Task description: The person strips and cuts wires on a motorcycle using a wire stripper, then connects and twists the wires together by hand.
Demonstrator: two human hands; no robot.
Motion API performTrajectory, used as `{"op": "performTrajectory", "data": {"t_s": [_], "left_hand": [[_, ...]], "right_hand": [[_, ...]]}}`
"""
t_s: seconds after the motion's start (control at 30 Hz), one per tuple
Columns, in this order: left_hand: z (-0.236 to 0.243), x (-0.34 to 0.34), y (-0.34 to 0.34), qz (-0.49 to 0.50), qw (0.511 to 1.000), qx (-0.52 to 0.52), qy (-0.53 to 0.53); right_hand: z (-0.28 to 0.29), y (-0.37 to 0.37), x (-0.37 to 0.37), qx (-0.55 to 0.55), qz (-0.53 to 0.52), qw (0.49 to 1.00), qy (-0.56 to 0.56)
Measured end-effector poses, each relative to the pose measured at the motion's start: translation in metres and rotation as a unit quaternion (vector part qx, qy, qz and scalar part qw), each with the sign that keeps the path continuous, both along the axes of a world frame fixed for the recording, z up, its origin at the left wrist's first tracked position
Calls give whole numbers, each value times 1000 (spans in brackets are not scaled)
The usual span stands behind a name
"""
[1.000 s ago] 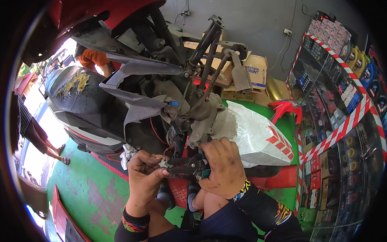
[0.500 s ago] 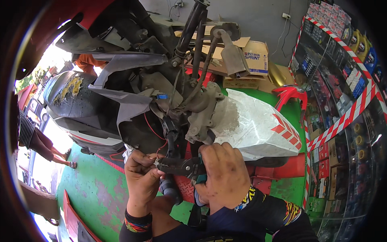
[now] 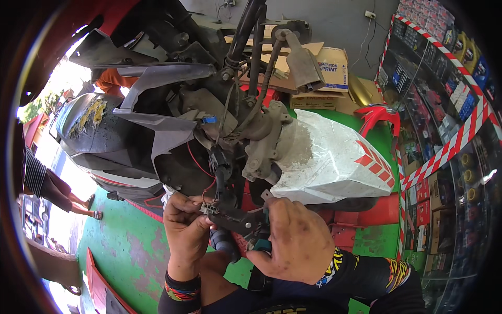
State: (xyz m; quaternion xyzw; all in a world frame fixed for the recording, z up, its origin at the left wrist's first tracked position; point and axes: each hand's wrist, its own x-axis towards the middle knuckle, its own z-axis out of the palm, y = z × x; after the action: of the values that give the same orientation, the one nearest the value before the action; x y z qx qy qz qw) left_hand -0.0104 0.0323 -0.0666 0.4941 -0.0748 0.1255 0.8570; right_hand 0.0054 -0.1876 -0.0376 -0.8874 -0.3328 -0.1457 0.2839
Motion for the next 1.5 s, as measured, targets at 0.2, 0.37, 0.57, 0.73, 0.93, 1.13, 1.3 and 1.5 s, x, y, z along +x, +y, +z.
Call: {"op": "performTrajectory", "data": {"t_s": [0.2, 0.37, 0.57, 0.73, 0.93, 1.13, 1.3, 1.5], "left_hand": [[-7, 6, -10, -5, 993, 74, -88], [4, 1, -23, 6, 999, 47, 25], [-10, 4, -18, -11, 996, 74, 40], [-7, 10, -21, -11, 999, 46, 18], [-7, 23, -1, -31, 988, 151, -32], [-2, 34, 0, -5, 974, 216, -68], [7, 39, 2, 3, 969, 230, -86], [20, 41, -2, 22, 978, 179, -101]], "right_hand": [[2, -8, -6, -7, 19, 994, 111], [-5, -19, -9, -7, 9, 999, 39], [-3, -22, -5, -5, 0, 995, 97], [-7, -23, -3, -11, -18, 994, 108], [2, -28, 12, -52, -14, 998, 43], [5, -28, 18, -34, -11, 999, -37], [20, -32, 32, -56, -1, 997, -58], [35, -34, 47, -87, 19, 991, -102]]}}
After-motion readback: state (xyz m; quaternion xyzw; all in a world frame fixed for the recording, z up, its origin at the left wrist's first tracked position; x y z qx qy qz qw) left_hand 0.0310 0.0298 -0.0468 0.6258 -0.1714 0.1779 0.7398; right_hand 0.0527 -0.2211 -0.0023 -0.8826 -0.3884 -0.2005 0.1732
